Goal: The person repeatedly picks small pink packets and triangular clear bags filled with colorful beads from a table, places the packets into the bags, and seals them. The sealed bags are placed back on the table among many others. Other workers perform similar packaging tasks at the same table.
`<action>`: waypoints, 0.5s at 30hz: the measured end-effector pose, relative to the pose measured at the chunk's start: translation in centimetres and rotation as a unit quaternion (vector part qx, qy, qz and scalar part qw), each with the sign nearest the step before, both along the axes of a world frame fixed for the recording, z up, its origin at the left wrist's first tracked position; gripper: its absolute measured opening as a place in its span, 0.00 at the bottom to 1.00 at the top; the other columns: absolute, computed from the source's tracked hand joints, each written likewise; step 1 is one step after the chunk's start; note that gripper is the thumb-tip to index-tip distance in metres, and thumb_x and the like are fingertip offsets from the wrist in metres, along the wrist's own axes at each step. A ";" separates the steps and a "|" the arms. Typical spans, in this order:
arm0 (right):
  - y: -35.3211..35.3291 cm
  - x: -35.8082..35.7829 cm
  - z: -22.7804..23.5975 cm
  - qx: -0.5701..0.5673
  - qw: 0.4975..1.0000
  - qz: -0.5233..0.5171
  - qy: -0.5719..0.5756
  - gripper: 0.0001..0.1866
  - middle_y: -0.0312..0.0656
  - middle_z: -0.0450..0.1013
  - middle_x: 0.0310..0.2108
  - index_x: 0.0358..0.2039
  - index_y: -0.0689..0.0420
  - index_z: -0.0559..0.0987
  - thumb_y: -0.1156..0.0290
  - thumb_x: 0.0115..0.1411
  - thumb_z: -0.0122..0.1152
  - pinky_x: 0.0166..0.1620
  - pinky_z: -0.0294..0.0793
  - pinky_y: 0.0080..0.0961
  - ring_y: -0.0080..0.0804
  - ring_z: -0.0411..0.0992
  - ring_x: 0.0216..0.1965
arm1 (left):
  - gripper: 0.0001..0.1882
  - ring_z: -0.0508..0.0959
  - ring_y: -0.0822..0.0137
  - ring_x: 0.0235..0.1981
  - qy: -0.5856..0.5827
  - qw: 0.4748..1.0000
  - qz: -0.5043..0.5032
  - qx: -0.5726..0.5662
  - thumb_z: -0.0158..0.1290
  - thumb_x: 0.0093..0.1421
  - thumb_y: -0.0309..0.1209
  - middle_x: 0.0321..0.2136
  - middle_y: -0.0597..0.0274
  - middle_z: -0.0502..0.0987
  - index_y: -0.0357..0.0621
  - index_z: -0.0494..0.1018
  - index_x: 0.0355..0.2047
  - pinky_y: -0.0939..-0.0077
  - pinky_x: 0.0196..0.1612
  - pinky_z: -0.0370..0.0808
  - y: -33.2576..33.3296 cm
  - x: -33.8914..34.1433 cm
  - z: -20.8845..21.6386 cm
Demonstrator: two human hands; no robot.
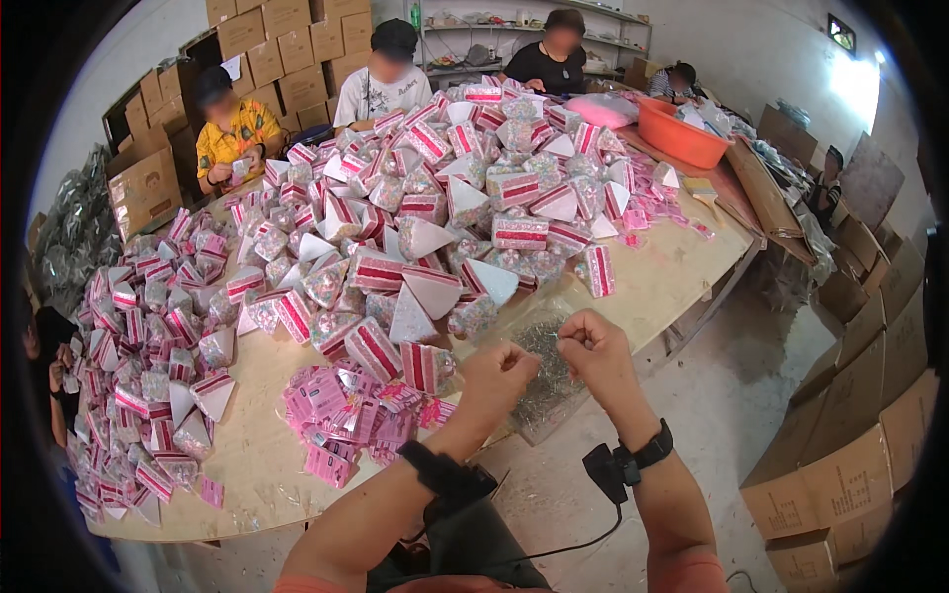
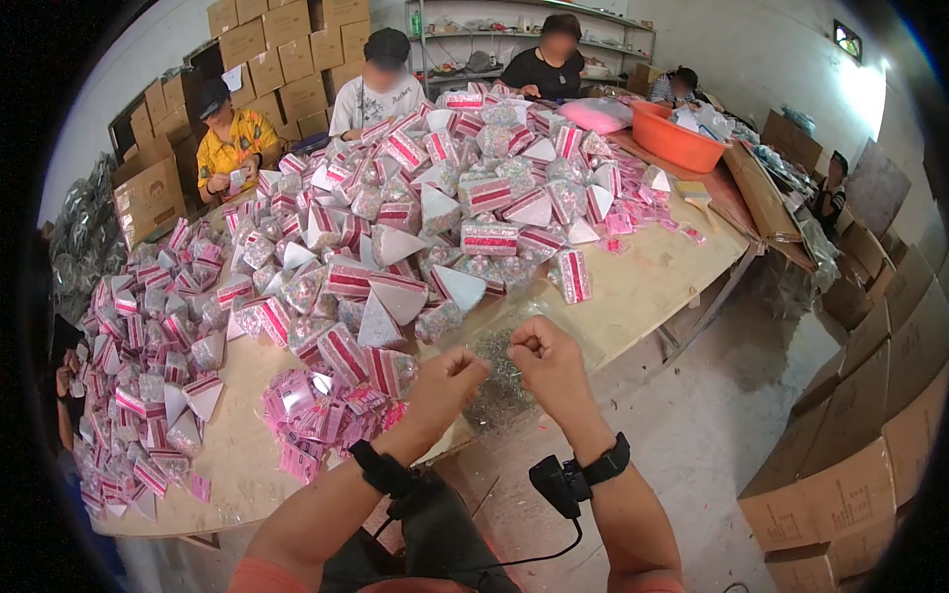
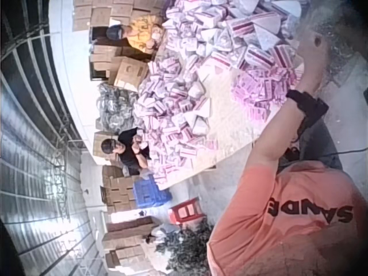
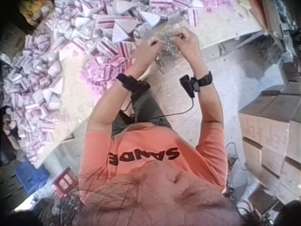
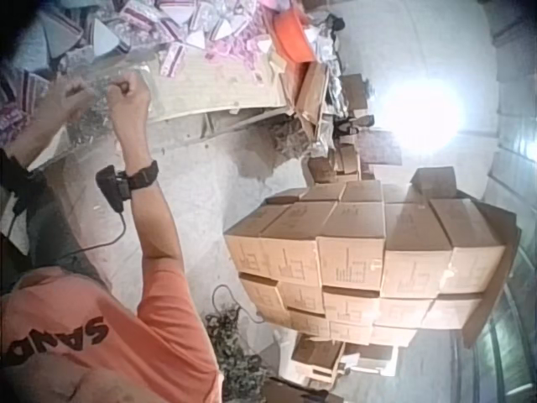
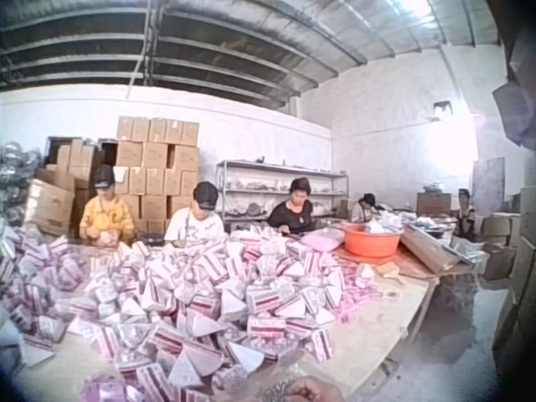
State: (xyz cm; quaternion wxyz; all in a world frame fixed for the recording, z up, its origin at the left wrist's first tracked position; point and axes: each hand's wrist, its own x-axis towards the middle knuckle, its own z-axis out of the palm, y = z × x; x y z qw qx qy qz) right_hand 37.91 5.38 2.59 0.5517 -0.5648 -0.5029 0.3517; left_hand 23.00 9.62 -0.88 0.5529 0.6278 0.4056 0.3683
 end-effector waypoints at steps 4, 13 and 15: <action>0.0 -0.6 -0.4 0.016 1.000 0.002 -0.007 0.04 0.31 0.65 0.19 0.26 0.60 0.71 0.81 0.49 0.53 0.19 0.60 0.13 0.14 0.61 0.18 | 0.07 0.67 0.77 0.17 -0.087 0.993 -0.019 -0.073 0.49 0.55 0.31 0.18 0.67 0.70 0.40 0.70 0.28 0.84 0.19 0.62 -0.6 0.5 0.5; 0.6 -0.9 -1.4 0.038 0.999 -0.013 -0.036 0.04 0.32 0.66 0.19 0.26 0.61 0.71 0.81 0.48 0.54 0.26 0.62 0.15 0.15 0.62 0.23 | 0.05 0.67 0.77 0.16 -0.125 0.989 -0.017 -0.083 0.47 0.55 0.28 0.18 0.67 0.69 0.40 0.68 0.30 0.84 0.19 0.62 -0.4 0.2 0.6; 0.7 -0.8 -1.7 0.040 0.998 -0.017 -0.043 0.04 0.32 0.66 0.19 0.25 0.61 0.71 0.81 0.47 0.55 0.26 0.63 0.16 0.16 0.62 0.23 | 0.05 0.67 0.77 0.16 -0.120 0.989 -0.018 -0.085 0.47 0.54 0.28 0.19 0.67 0.69 0.40 0.68 0.30 0.84 0.19 0.62 -0.4 0.2 0.6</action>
